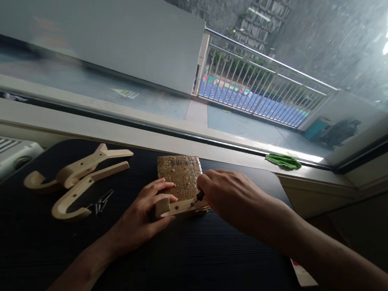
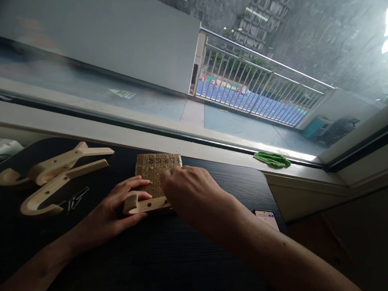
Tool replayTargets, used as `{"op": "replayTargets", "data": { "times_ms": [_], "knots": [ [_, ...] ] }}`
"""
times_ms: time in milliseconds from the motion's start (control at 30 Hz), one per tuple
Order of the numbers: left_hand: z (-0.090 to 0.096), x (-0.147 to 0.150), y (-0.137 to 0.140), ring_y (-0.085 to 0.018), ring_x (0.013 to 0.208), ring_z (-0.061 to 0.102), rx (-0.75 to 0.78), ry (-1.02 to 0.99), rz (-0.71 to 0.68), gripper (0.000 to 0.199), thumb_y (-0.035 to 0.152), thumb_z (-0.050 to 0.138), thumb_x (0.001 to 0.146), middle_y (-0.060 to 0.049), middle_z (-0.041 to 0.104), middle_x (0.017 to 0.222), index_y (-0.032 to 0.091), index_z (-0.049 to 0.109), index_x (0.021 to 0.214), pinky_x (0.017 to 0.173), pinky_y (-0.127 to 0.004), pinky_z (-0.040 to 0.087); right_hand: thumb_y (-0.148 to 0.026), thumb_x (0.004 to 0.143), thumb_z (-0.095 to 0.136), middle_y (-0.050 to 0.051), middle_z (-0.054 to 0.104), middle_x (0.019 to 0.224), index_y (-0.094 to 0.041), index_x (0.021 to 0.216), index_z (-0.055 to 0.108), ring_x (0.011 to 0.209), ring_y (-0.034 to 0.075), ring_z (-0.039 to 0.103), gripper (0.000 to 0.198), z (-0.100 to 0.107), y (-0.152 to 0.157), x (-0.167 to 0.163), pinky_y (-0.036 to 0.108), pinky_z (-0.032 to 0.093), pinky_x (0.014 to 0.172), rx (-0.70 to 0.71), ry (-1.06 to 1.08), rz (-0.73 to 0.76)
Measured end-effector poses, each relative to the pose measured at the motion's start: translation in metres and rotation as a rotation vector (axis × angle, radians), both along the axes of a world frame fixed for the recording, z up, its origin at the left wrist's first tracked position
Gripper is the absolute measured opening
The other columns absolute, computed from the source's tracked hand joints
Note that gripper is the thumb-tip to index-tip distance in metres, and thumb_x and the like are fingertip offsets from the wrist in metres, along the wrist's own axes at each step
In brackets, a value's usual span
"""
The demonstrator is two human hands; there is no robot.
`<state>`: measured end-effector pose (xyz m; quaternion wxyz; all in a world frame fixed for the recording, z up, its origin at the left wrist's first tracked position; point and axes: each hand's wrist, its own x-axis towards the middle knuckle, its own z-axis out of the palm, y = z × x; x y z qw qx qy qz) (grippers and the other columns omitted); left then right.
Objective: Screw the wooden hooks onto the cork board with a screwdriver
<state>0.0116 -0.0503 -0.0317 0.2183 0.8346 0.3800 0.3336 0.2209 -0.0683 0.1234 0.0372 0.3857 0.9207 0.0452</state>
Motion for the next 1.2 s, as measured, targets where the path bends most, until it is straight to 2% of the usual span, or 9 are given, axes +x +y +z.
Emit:
{"op": "replayTargets", "data": {
  "times_ms": [267,433,567,700,800,900,1033,1200],
  "knots": [
    [0.000,0.001,0.000,-0.028,0.130,0.028,-0.018,-0.001,0.012,0.027,0.025,0.058,0.077,-0.003,0.043,0.132,0.025,0.056,0.104,0.106,-0.048,0.031,-0.014,0.086,0.045,0.003,0.058,0.071,-0.013,0.087,0.051,0.052,0.011,0.051,0.006,-0.011,0.004,0.002,0.025,0.022,0.043,0.021,-0.077,0.000],
    [-0.002,0.001,0.001,-0.026,0.131,0.027,-0.011,0.010,0.008,0.027,0.026,0.058,0.077,-0.003,0.042,0.133,0.025,0.056,0.105,0.107,-0.047,0.030,-0.027,0.089,0.044,0.004,0.059,0.067,-0.012,0.091,0.053,0.052,0.013,0.054,0.018,-0.006,0.005,0.001,0.023,0.024,0.044,0.017,-0.167,-0.063],
    [-0.002,0.000,0.001,-0.025,0.131,0.027,-0.006,0.020,0.004,0.027,0.026,0.058,0.078,-0.002,0.042,0.133,0.025,0.056,0.105,0.107,-0.046,0.029,-0.027,0.090,0.041,0.007,0.062,0.074,-0.013,0.088,0.056,0.055,0.016,0.057,0.020,-0.004,0.009,-0.002,0.024,0.029,0.046,0.008,-0.221,-0.098],
    [0.000,0.000,0.001,-0.026,0.131,0.026,-0.004,0.021,-0.004,0.027,0.026,0.058,0.078,-0.003,0.042,0.133,0.024,0.055,0.105,0.107,-0.046,0.029,-0.032,0.090,0.038,0.008,0.061,0.066,-0.013,0.089,0.055,0.055,0.019,0.058,0.025,-0.007,0.011,-0.003,0.025,0.030,0.047,0.022,-0.232,-0.258],
    [0.000,-0.001,0.000,-0.025,0.131,0.026,-0.004,0.014,-0.007,0.028,0.025,0.058,0.078,-0.004,0.042,0.133,0.024,0.054,0.106,0.108,-0.047,0.029,-0.033,0.087,0.043,0.007,0.063,0.069,-0.014,0.092,0.053,0.059,0.018,0.058,0.022,-0.004,0.008,0.000,0.025,0.030,0.050,-0.025,-0.172,-0.332],
    [-0.001,-0.001,0.000,-0.025,0.131,0.026,0.001,0.004,-0.011,0.028,0.024,0.057,0.079,-0.004,0.041,0.133,0.024,0.054,0.107,0.108,-0.046,0.028,-0.029,0.084,0.048,0.004,0.064,0.077,-0.016,0.096,0.051,0.063,0.016,0.058,0.018,0.005,0.002,0.004,0.025,0.029,0.052,-0.063,-0.084,-0.270],
    [-0.001,-0.001,0.000,-0.025,0.132,0.025,-0.009,0.005,-0.010,0.029,0.024,0.057,0.079,-0.003,0.041,0.133,0.024,0.054,0.107,0.108,-0.046,0.028,-0.021,0.085,0.046,0.002,0.062,0.077,-0.018,0.088,0.053,0.066,0.014,0.056,0.008,0.014,-0.002,0.008,0.024,0.027,0.051,-0.066,-0.039,-0.179],
    [0.000,0.000,0.001,-0.026,0.132,0.025,-0.017,0.017,-0.003,0.028,0.026,0.057,0.079,-0.004,0.041,0.133,0.023,0.055,0.106,0.108,-0.046,0.028,-0.013,0.085,0.046,0.000,0.060,0.075,-0.017,0.084,0.054,0.063,0.012,0.052,0.009,0.006,0.001,0.009,0.025,0.026,0.051,-0.060,0.027,-0.070]
  ]
}}
